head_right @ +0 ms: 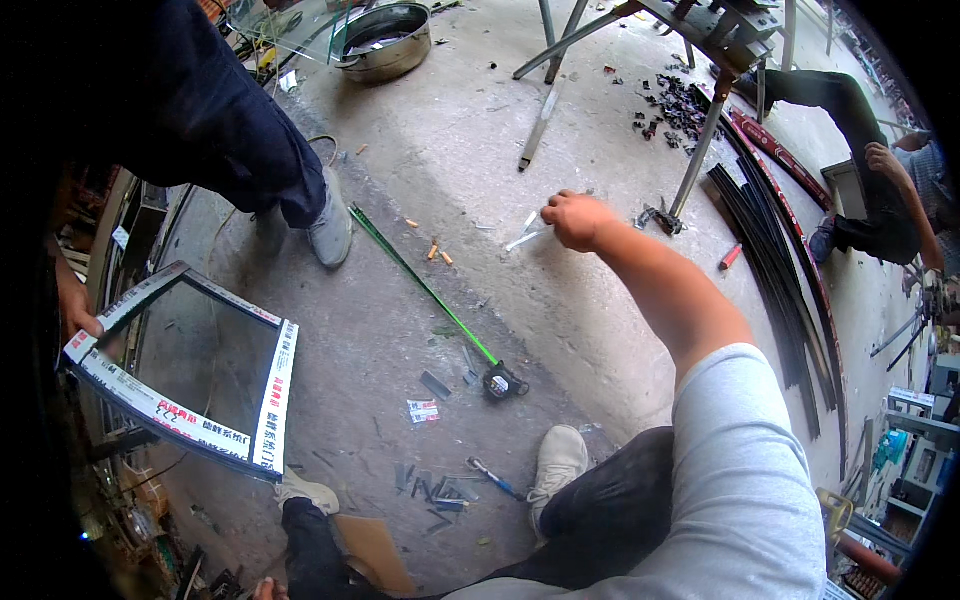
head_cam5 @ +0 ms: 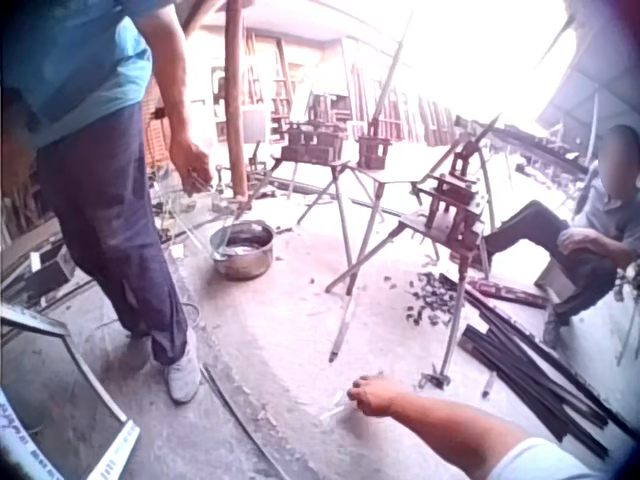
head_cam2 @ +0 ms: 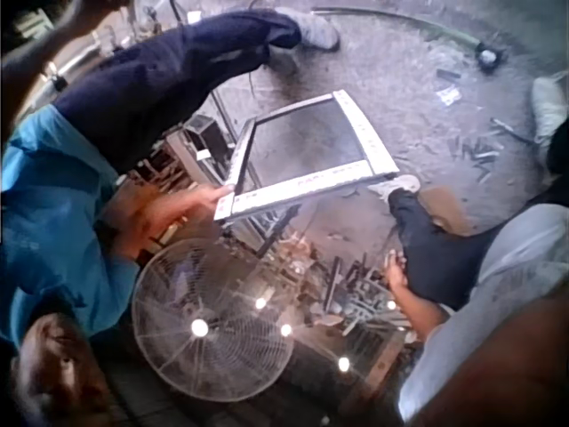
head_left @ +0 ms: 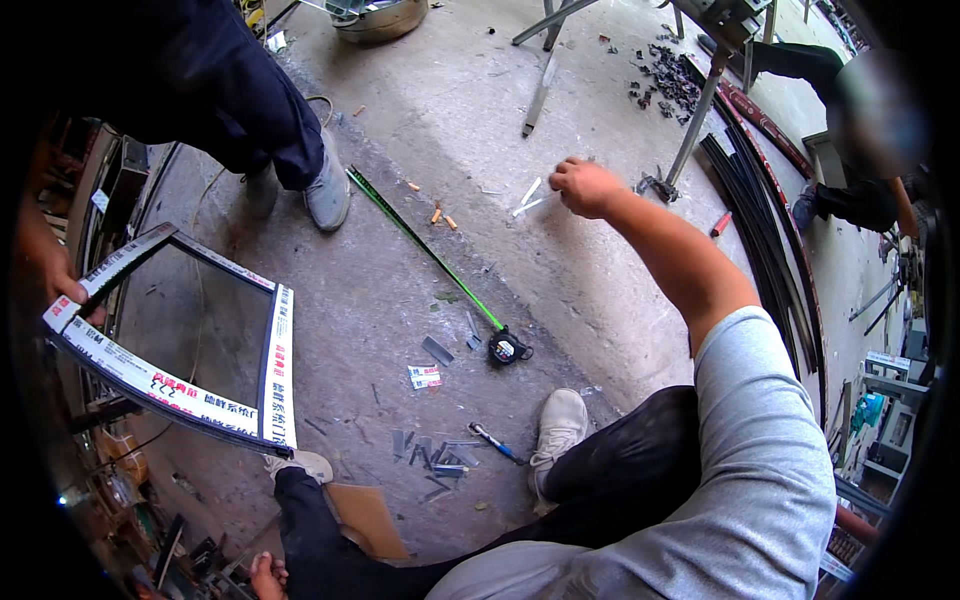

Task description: The person measures metal frame pieces with a tape measure, marks them, and assembles them into a rectangular frame using a power drill. They then insert a glass pane into the frame and carry the completed unit to a storage area.

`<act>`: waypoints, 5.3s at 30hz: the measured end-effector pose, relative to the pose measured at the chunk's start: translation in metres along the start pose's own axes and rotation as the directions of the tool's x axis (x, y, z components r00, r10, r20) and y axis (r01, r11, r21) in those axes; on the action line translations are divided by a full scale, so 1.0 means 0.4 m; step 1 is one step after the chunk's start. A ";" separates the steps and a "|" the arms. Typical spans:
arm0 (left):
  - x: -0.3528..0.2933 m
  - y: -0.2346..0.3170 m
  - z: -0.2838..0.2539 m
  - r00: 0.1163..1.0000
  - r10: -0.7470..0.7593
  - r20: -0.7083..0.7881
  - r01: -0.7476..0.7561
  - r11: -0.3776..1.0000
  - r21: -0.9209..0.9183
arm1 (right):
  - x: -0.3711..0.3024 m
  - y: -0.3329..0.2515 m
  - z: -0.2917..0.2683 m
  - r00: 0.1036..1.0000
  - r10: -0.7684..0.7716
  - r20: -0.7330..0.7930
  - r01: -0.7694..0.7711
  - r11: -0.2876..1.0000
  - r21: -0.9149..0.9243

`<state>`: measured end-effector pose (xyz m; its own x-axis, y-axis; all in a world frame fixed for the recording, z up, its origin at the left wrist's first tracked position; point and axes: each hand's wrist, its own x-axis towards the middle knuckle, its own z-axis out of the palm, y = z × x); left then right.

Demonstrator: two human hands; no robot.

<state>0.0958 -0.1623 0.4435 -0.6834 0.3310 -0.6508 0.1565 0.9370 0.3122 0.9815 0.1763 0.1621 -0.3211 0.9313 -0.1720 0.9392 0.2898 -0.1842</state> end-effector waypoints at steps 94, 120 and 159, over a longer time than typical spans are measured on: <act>0.034 -0.034 0.030 0.989 0.132 0.067 -0.130 0.991 -0.030 | 0.248 -0.470 -0.712 0.850 -0.054 -0.525 0.047 0.999 -0.026; 0.003 -0.015 0.030 0.978 0.129 0.162 -0.137 0.990 0.036 | 0.028 -0.319 -0.271 0.922 0.076 -0.379 0.034 0.961 0.276; -0.017 -0.023 0.042 0.986 0.153 0.064 -0.155 0.987 0.037 | 0.238 -0.231 0.057 0.905 0.410 -0.110 -0.410 0.912 0.021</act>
<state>0.1110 -0.1711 0.4333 -0.6042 0.4767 -0.6385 0.2870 0.8777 0.3838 0.8613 0.2333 0.1407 0.1076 0.9864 -0.1245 0.9855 -0.1223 -0.1174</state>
